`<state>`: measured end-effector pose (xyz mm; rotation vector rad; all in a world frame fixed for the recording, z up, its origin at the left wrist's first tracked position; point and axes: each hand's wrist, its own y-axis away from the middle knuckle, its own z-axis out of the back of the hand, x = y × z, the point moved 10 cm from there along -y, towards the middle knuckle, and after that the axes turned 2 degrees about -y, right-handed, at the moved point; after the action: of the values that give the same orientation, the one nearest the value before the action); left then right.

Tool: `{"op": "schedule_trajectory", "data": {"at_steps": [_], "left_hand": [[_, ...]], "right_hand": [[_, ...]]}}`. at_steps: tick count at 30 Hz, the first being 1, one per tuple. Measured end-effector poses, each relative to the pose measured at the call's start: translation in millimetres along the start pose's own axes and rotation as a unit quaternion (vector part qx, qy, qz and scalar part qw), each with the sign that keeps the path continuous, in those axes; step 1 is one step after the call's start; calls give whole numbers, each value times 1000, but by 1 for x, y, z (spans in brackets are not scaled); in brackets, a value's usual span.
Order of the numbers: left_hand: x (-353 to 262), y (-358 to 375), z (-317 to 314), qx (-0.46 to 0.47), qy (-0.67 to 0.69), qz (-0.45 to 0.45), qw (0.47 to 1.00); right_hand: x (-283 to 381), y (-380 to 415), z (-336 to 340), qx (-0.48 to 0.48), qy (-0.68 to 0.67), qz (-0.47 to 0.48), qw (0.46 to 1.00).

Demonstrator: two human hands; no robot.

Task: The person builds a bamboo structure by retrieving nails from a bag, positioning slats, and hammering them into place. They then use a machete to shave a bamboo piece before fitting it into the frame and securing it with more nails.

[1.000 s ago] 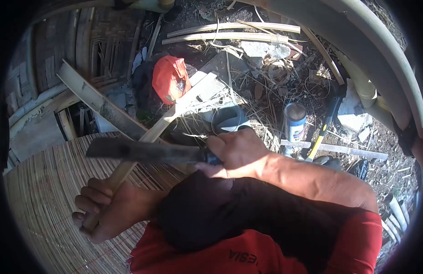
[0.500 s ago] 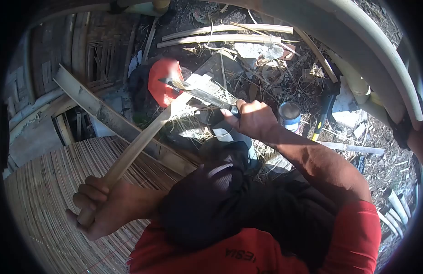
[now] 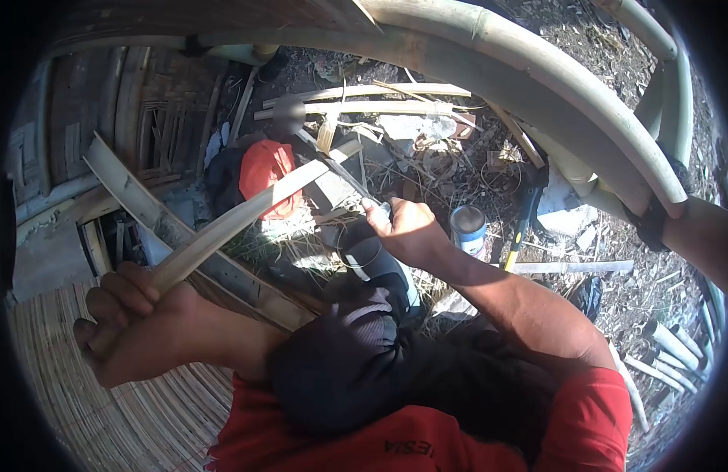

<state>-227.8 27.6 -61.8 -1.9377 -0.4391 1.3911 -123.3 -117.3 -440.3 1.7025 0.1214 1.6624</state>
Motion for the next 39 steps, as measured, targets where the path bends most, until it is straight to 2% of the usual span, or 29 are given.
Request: {"op": "schedule_trajectory", "data": {"at_steps": [2, 4, 5, 6, 8, 9, 10, 12, 13, 14, 15, 16, 18, 20, 21, 22, 24, 26, 28, 29, 30, 32, 33, 34, 35, 36, 37, 38, 39], "left_hand": [[2, -1, 4, -16, 8, 12, 1000], [3, -3, 9, -14, -14, 9, 1000], [4, -2, 6, -11, -17, 10, 1000], [1, 1, 10, -42, -40, 1, 998], [-4, 4, 19, -70, -66, -4, 995], [-4, 7, 21, -62, -51, -9, 997], [-6, 7, 21, -48, -34, -14, 998], [-8, 9, 28, -71, -56, -26, 996], [-9, 11, 32, -92, -78, -29, 992], [-8, 13, 31, -94, -69, -30, 993], [-11, 15, 26, -67, -42, -35, 996], [-13, 15, 22, -36, -21, -38, 998], [-11, 15, 24, -50, -52, -44, 996], [-13, 14, 23, -53, -79, -42, 995], [-13, 17, 27, -89, -86, -43, 991], [-14, 17, 31, -121, -91, -44, 987], [-15, 16, 35, -139, -109, -55, 983], [-12, 17, 37, -148, -126, -53, 979], [-14, 15, 32, -86, -100, -49, 990], [-14, 17, 33, -91, -109, -49, 989], [-12, 18, 33, -103, -107, -43, 988], [-15, 16, 43, -113, -96, -45, 988], [-11, 13, 39, -26, -39, -53, 997], [-9, 11, 37, 65, 16, -59, 996], [-11, 12, 31, 59, 19, -61, 996], [-12, 12, 34, -21, -29, -43, 998], [-10, 13, 39, -100, -73, -29, 992], [-10, 13, 36, -101, -68, -31, 992], [-11, 12, 33, -77, -46, -25, 996]], "right_hand": [[1, 1, -5, -34, -14, 29, 999], [47, 27, 4, -81, 114, 127, 982], [63, 39, 0, -28, 82, 168, 982], [72, 47, -3, -33, 96, 260, 960], [24, 15, -4, -76, 140, 158, 974], [-20, -16, 3, -109, 84, 11, 990], [-22, -21, 2, -90, 136, 4, 987], [-8, -11, 0, -70, 86, -12, 994], [-9, -10, -4, -68, 46, 7, 997], [9, 2, 4, -108, 62, 59, 990], [14, 9, 4, -109, 61, 99, 987], [16, 19, -2, -105, 57, 134, 984], [44, 46, -11, -67, 65, 232, 968], [-2, 10, -14, -127, 135, 174, 967], [-42, -20, -4, -118, 62, -20, 991], [-40, -22, -1, -128, 113, 6, 985], [-22, -9, 3, -148, 101, 29, 983], [-19, -3, -12, -159, 167, 134, 964], [12, 24, -12, -79, 119, 206, 968], [26, 31, -11, -87, 79, 281, 953], [6, 12, -21, -53, 104, 246, 962], [-68, -40, -15, -132, 23, -18, 991], [-59, -41, -11, -127, 89, -16, 988], [-51, -42, -10, -133, 85, -10, 987], [-41, -36, -4, -132, 100, -4, 986], [-39, -25, -2, -131, 112, -6, 985], [-37, -20, -2, -166, 117, 48, 978], [-40, -15, -1, -170, 118, 50, 977], [-28, -4, -9, -154, 104, 149, 971]]}}
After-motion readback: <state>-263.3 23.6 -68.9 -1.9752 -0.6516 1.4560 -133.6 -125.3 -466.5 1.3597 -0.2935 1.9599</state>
